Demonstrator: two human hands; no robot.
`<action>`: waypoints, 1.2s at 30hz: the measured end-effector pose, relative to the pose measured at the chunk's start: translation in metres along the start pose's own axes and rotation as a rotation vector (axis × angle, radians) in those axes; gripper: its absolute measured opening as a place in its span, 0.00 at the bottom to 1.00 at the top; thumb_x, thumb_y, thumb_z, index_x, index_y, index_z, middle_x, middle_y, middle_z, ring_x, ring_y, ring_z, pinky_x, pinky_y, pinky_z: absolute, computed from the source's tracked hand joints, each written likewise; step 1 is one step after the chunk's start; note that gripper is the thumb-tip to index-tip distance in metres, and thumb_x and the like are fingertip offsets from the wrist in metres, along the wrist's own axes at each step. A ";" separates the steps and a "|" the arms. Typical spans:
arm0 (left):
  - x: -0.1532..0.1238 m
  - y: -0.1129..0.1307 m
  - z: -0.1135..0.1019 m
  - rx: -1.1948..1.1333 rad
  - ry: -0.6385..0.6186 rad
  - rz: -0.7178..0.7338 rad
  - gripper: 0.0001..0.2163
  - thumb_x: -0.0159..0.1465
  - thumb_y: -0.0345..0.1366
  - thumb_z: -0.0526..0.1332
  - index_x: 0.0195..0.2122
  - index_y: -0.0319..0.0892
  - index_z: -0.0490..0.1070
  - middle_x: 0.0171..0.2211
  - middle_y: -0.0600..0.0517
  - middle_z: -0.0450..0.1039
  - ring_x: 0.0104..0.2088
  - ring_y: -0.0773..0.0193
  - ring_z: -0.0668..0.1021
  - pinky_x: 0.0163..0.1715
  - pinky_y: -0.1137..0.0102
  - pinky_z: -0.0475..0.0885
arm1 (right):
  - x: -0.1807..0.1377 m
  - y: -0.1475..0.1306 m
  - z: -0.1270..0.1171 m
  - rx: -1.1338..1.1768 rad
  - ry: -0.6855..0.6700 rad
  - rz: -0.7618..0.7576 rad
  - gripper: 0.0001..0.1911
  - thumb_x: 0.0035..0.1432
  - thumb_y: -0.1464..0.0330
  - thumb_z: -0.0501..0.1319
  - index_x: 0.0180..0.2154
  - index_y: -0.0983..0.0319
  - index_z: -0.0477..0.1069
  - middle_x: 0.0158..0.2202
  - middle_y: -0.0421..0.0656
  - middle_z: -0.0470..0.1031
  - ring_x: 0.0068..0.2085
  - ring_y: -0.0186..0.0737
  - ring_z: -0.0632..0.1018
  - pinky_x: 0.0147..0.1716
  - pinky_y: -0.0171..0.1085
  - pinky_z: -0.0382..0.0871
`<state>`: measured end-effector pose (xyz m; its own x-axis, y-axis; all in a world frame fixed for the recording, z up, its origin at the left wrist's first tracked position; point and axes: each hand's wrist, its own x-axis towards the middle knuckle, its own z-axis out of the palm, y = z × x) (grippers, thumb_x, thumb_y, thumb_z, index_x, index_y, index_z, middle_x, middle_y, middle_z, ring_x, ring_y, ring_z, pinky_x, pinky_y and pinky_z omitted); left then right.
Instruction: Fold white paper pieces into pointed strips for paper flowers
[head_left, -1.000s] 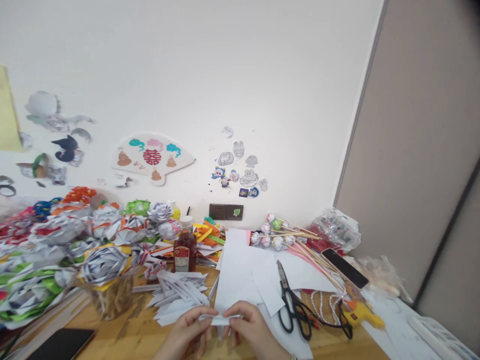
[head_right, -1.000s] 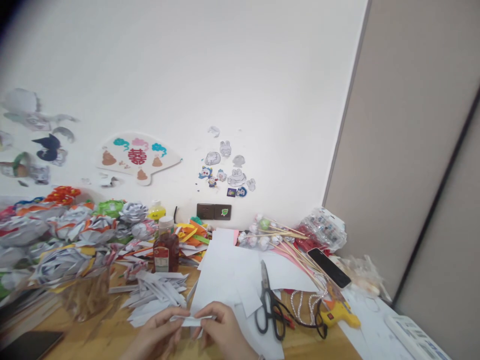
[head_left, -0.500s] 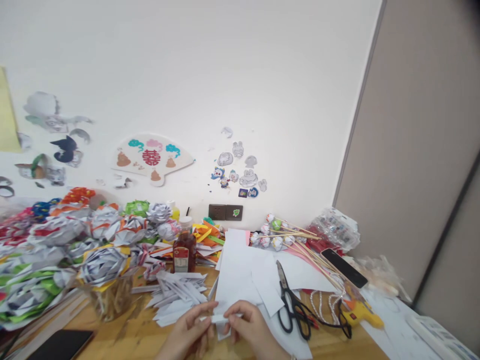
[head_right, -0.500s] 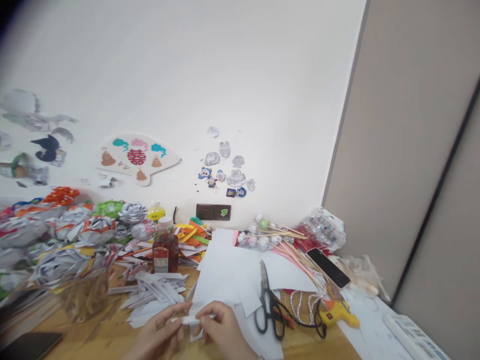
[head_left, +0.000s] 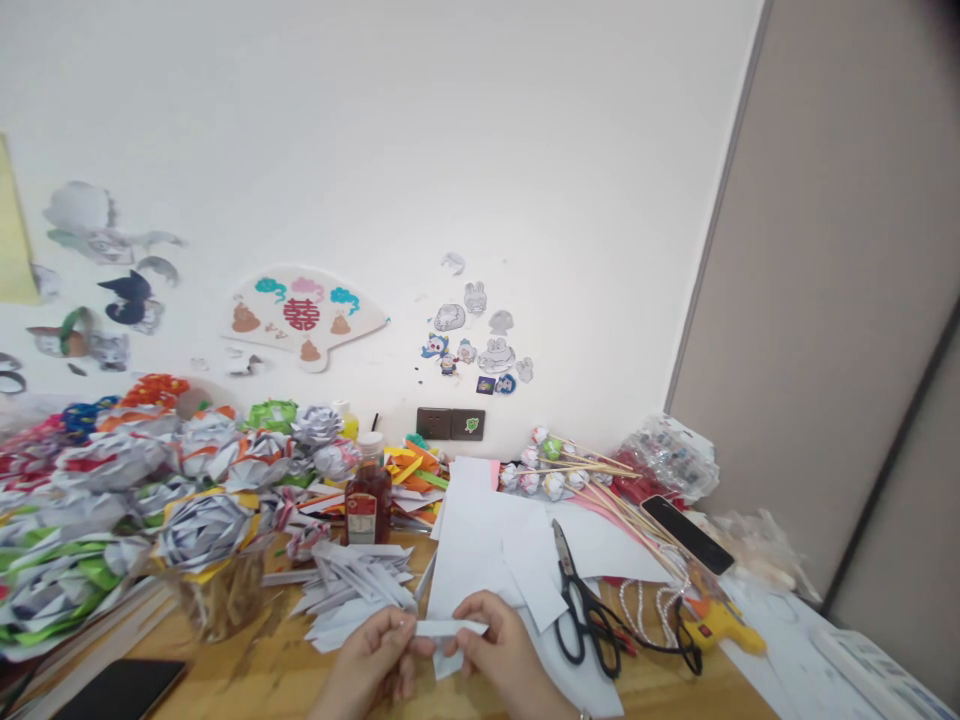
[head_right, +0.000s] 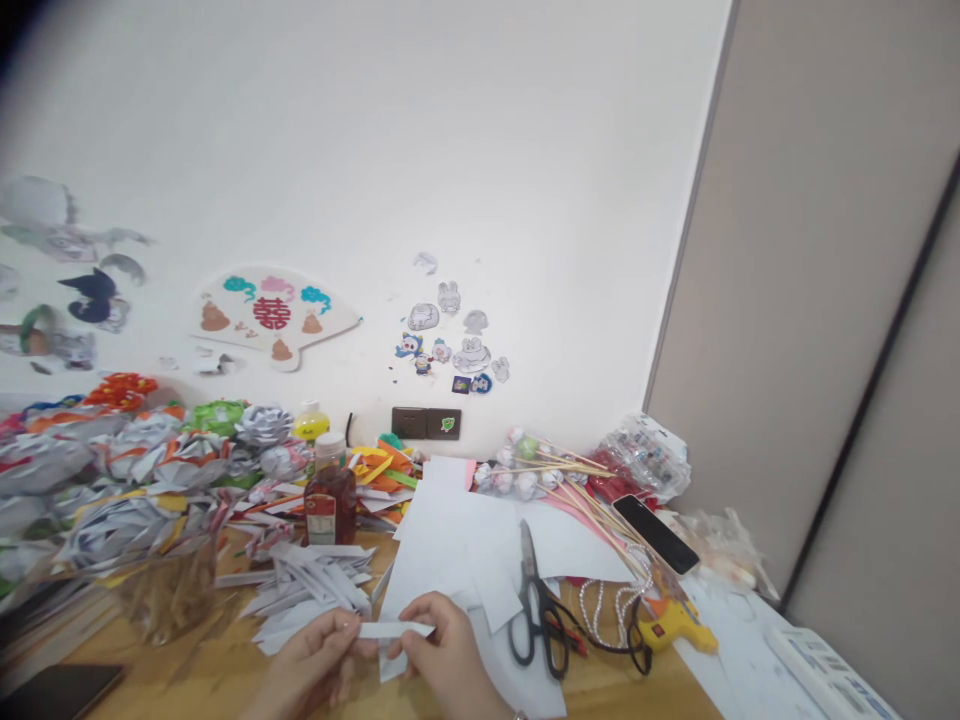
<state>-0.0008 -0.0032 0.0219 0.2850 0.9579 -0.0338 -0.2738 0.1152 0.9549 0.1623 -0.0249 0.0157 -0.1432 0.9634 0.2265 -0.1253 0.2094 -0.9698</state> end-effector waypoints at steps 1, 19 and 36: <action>-0.001 0.001 0.001 -0.020 0.017 -0.007 0.21 0.38 0.52 0.67 0.17 0.39 0.64 0.13 0.54 0.75 0.06 0.75 0.66 0.07 0.81 0.54 | 0.000 0.001 0.000 0.004 -0.002 -0.006 0.09 0.48 0.66 0.60 0.32 0.63 0.64 0.24 0.40 0.74 0.18 0.30 0.68 0.20 0.30 0.59; 0.009 -0.018 -0.010 0.205 -0.053 -0.024 0.23 0.41 0.59 0.60 0.18 0.40 0.63 0.06 0.59 0.67 0.06 0.73 0.66 0.07 0.80 0.57 | 0.003 0.000 -0.003 0.050 0.040 -0.021 0.16 0.47 0.63 0.60 0.36 0.64 0.61 0.22 0.40 0.74 0.16 0.30 0.67 0.17 0.29 0.59; 0.004 -0.005 -0.011 0.186 0.084 0.012 0.20 0.40 0.53 0.65 0.17 0.38 0.69 0.04 0.59 0.65 0.06 0.74 0.63 0.09 0.80 0.54 | 0.006 0.003 -0.005 0.067 0.026 -0.075 0.24 0.48 0.52 0.58 0.39 0.63 0.58 0.21 0.40 0.72 0.15 0.31 0.67 0.17 0.30 0.57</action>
<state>-0.0083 0.0027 0.0135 0.2034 0.9783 -0.0389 -0.0998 0.0603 0.9932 0.1659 -0.0178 0.0139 -0.1053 0.9497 0.2950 -0.1998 0.2704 -0.9418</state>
